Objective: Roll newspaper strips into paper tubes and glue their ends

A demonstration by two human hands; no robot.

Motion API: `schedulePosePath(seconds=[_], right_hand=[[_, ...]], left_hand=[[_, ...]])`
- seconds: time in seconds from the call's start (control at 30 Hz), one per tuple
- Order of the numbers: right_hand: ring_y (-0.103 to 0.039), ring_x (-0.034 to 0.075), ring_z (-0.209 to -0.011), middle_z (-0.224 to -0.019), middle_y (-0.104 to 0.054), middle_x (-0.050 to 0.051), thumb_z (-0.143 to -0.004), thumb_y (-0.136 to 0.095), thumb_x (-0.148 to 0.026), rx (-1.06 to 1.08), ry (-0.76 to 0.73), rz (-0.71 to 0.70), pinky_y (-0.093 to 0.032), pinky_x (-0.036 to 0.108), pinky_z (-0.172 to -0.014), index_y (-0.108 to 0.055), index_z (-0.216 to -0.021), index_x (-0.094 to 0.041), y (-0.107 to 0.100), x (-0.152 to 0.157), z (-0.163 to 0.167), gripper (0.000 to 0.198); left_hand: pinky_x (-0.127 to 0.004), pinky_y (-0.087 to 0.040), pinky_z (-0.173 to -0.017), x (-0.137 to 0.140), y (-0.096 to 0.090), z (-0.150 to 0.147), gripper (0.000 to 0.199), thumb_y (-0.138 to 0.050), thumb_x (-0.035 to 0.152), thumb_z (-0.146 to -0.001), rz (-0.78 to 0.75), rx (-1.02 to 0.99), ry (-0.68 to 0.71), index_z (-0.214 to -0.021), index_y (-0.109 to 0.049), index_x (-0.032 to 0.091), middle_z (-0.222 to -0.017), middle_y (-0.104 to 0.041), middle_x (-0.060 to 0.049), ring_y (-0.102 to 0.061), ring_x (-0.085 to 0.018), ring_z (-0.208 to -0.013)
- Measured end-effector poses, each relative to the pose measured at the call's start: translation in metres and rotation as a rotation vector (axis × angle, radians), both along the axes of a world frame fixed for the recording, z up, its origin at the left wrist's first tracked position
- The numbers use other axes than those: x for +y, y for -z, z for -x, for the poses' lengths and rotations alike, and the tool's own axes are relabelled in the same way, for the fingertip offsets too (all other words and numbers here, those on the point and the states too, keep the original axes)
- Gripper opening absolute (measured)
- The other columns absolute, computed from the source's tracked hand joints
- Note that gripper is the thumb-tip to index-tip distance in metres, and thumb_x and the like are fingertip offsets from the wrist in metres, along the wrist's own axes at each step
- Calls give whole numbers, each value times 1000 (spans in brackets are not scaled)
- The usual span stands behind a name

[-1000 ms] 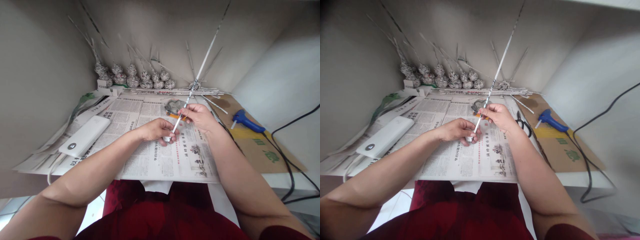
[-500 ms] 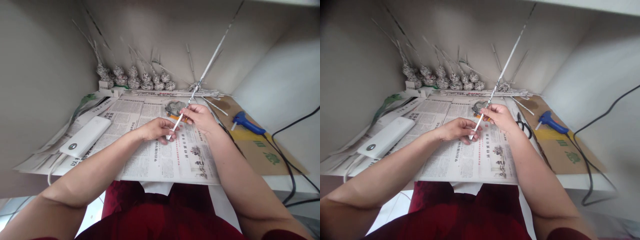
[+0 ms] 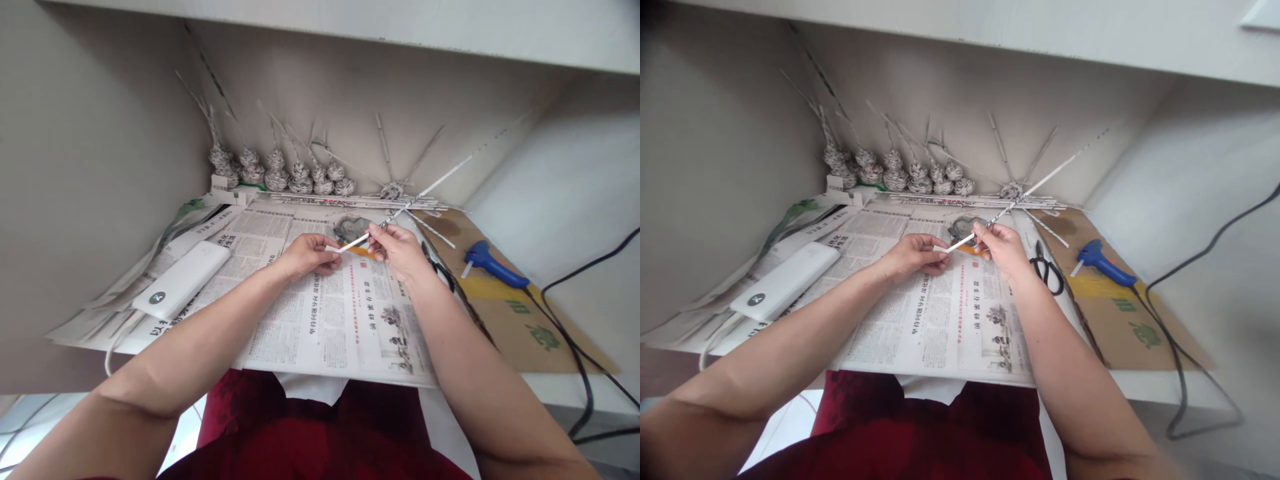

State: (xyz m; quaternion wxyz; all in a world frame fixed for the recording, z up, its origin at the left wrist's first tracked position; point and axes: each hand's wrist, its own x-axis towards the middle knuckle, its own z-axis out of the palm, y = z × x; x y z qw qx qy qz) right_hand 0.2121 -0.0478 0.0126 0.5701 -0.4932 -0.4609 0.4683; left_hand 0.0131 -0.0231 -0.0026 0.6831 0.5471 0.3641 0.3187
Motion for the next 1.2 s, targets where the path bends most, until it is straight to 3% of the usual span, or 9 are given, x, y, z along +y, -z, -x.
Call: schedulePosePath(seconds=[0.17, 0.43, 0.63, 0.73, 0.83, 0.93, 1.07, 1.13, 1.2], right_hand=[[-54, 9, -52, -68, -59, 0, -63, -75, -43, 98, -77, 76, -29, 20, -37, -64, -76, -16, 0, 1, -4, 32], [-55, 10, -60, -73, -60, -1, -73, -67, -40, 197, -234, 80, -36, 20, -44, -66, -94, -22, -7, -4, -3, 28], [-56, 12, -60, -76, -60, 0, -76, -62, -44, 120, -269, 53, -37, 21, -44, -63, -105, -24, -8, -9, 10, 36], [-56, 11, -61, -79, -60, 2, -76, -60, -47, 15, -264, 19, -37, 20, -44, -62, -110, -24, -1, -7, 18, 41], [-57, 12, -61, -80, -61, 3, -79, -56, -51, -167, -268, 15, -38, 22, -45, -65, -105, -22, 6, -12, 32, 40], [-60, 18, -66, -81, -65, 6, -82, -53, -48, -533, -239, -88, -47, 31, -56, -69, -94, -23, 5, -34, 55, 32], [-50, 28, -111, -111, -62, 5, -83, -56, -33, -1118, -242, -618, -40, 47, -92, -68, -100, -32, -12, -79, 77, 21], [-39, 31, -123, -125, -55, 6, -84, -54, -28, -1342, -4, -686, -32, 51, -97, -64, -111, -29, -20, -97, 71, 29], [-36, 36, -124, -131, -51, 9, -85, -53, -28, -1518, 301, -588, -26, 56, -96, -57, -121, -26, -24, -110, 52, 36]], left_hand=[[-24, -55, -56, 16, -3, 10, 20, -73, 16, -66, 37, -118, -104, -82, -64, 9, -70, -65, -6, -62, -12, -59], [-12, -47, -42, 47, -17, 38, 6, -65, 6, -71, 264, -469, -407, -71, -60, 10, -53, -55, 1, -53, -5, -43], [-14, -54, -60, 51, -14, 40, 5, -56, 10, -81, 250, -725, -450, -78, -60, 11, -76, -66, -5, -66, -11, -74], [-15, -54, -62, 56, -13, 41, 7, -54, 13, -83, 248, -790, -538, -77, -58, 13, -71, -64, -2, -66, -11, -73], [-15, -53, -61, 62, -15, 48, 8, -54, 15, -85, 235, -846, -672, -77, -56, 14, -65, -61, 0, -64, -9, -66], [-13, -51, -56, 66, -17, 54, 10, -51, 15, -86, 230, -883, -752, -77, -54, 15, -62, -60, 1, -63, -8, -62], [-12, -45, -48, 66, -17, 54, 8, -54, 17, -85, 282, -863, -693, -77, -55, 16, -61, -59, 1, -62, -8, -59], [-13, -43, -45, 64, -16, 51, 8, -55, 19, -84, 312, -844, -654, -77, -55, 16, -61, -60, 1, -62, -8, -59], [-14, -44, -47, 61, -17, 49, 10, -55, 21, -85, 344, -830, -636, -76, -55, 16, -62, -60, 1, -61, -8, -58]])
